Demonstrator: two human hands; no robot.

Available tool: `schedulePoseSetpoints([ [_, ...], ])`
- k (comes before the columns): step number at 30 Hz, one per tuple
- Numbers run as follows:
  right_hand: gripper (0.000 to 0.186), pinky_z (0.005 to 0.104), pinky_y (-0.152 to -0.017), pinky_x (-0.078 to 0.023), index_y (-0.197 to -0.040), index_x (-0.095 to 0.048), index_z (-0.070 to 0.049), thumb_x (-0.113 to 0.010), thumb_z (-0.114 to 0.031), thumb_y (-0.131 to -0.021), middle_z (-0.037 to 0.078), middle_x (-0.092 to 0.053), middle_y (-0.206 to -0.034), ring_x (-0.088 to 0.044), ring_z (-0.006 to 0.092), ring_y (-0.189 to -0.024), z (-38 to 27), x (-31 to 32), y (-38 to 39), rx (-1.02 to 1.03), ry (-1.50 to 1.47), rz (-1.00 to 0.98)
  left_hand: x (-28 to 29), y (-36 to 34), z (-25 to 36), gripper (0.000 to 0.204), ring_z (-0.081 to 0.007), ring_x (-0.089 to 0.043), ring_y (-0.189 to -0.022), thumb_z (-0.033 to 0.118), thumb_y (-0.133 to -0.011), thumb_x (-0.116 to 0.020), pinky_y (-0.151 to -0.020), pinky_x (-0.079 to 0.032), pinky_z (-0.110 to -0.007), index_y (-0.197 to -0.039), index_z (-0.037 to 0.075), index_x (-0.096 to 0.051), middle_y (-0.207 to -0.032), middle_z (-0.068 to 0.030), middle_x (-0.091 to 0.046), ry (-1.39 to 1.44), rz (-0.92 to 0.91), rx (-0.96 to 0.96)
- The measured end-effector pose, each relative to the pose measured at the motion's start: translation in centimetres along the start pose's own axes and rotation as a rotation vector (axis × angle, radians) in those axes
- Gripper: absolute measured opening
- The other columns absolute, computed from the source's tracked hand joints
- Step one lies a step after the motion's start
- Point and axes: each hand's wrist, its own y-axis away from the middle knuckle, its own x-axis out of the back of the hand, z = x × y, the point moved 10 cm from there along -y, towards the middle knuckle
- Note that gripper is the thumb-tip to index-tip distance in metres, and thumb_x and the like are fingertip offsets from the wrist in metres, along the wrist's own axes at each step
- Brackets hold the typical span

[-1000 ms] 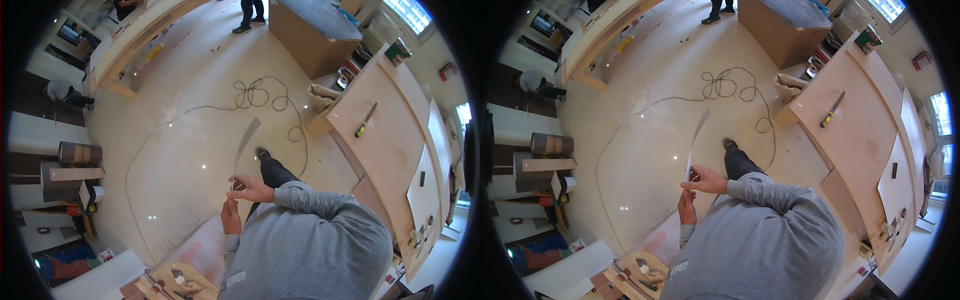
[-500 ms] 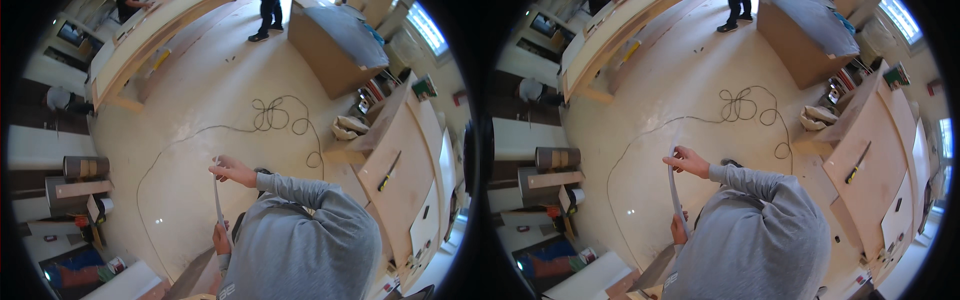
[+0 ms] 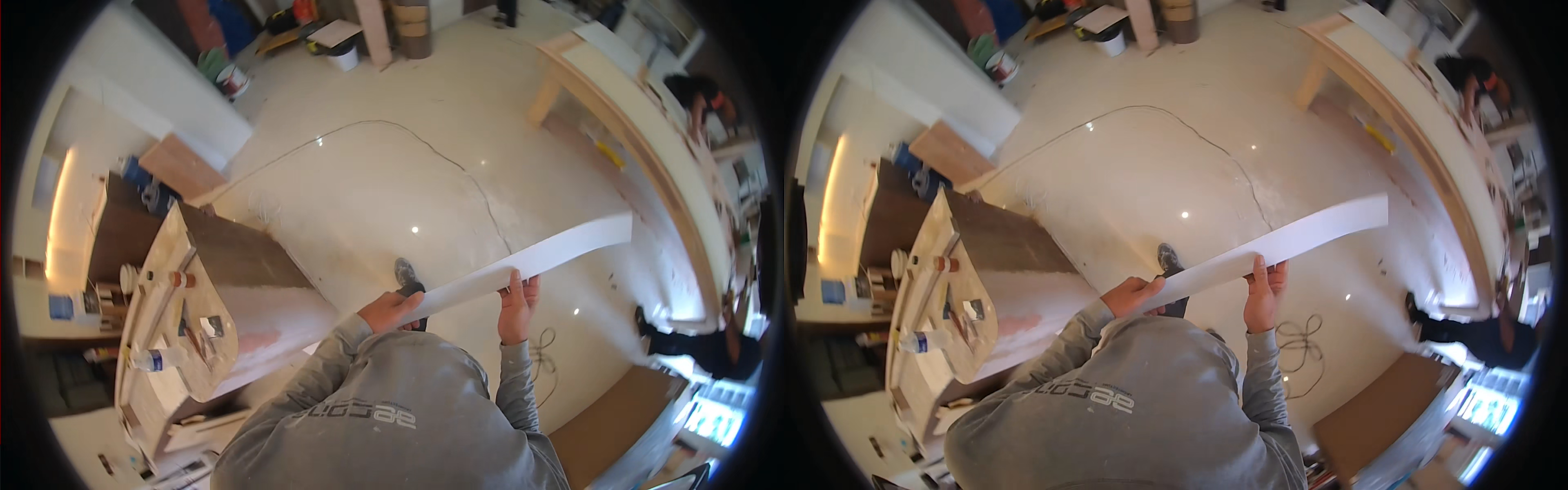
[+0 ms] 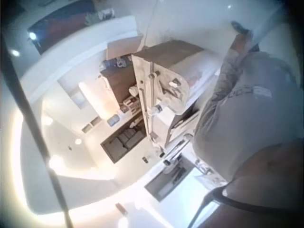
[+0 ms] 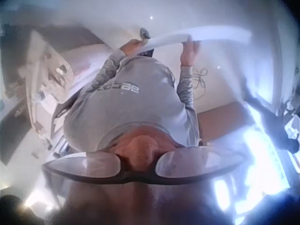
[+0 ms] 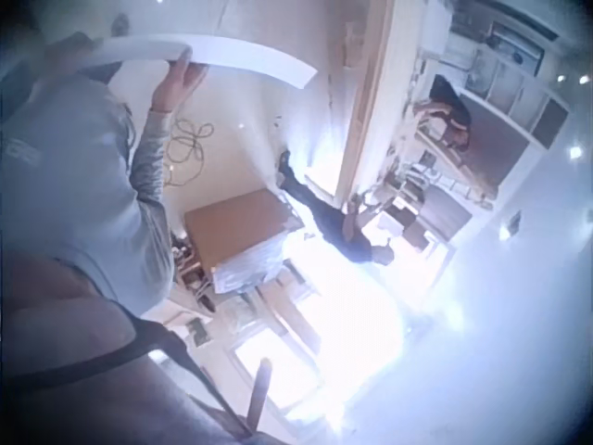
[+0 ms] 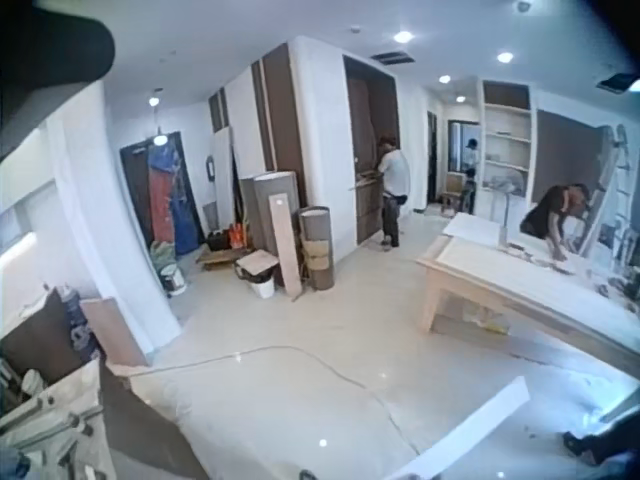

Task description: The person sands the surface of a white panel with a sanding block inside a wooden cabinet, then moves to a table to retrieve a long strip of material and applies it to the interior of the cabinet.

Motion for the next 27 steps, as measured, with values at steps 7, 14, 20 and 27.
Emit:
schedulePoseSetpoints([
  [7,0.024,0.0307,-0.083,-0.058,-0.128,-0.066,-0.002,-0.067,-0.012,-0.106,0.005,-0.075,-0.113,-0.070,0.0129,-0.096,3.7,-17.8,-14.3,-0.143,0.050,-0.236,14.6,-4.3,0.8,0.076,-0.0211,-0.075,-0.096,0.067,-0.108,-0.047,-0.094,-0.056,-0.036,-0.121,-0.002,-0.075,-0.101,-0.0118,-0.079,0.310,-0.024,0.029],
  [14,0.025,0.0292,-0.081,-0.057,-0.127,-0.068,0.001,-0.066,-0.013,-0.107,0.005,-0.076,-0.109,-0.071,0.0118,-0.092,6.6,-32.1,-28.0,-0.119,0.081,-0.347,29.0,-7.3,2.1,0.045,-0.0165,-0.072,-0.092,0.038,-0.101,-0.074,-0.088,-0.056,-0.035,-0.124,-0.001,-0.077,-0.107,-0.0119,-0.081,-0.029,0.149,-0.084],
  [20,0.026,0.0271,-0.085,-0.055,-0.129,-0.068,-0.001,-0.066,-0.016,-0.107,0.003,-0.076,-0.110,-0.069,0.0100,-0.095,12.3,-44.7,-39.9,-0.260,0.028,-0.416,41.6,-9.8,-5.3,0.041,-0.0202,-0.071,-0.088,0.030,-0.092,-0.084,-0.085,-0.056,-0.035,-0.120,0.001,-0.077,-0.104,-0.0118,-0.081,-0.062,0.430,0.020],
  [27,0.016,0.0276,-0.081,-0.056,-0.123,-0.066,-0.009,-0.065,-0.012,-0.108,0.000,-0.072,-0.106,-0.067,0.0086,-0.092,13.4,-57.5,-57.5,-0.072,-0.112,-0.515,55.9,-13.2,-1.4,0.048,-0.0397,-0.072,-0.113,0.042,-0.088,-0.083,-0.100,-0.055,-0.046,-0.116,0.004,-0.079,-0.120,-0.0202,-0.077,-0.251,0.859,0.109],
])
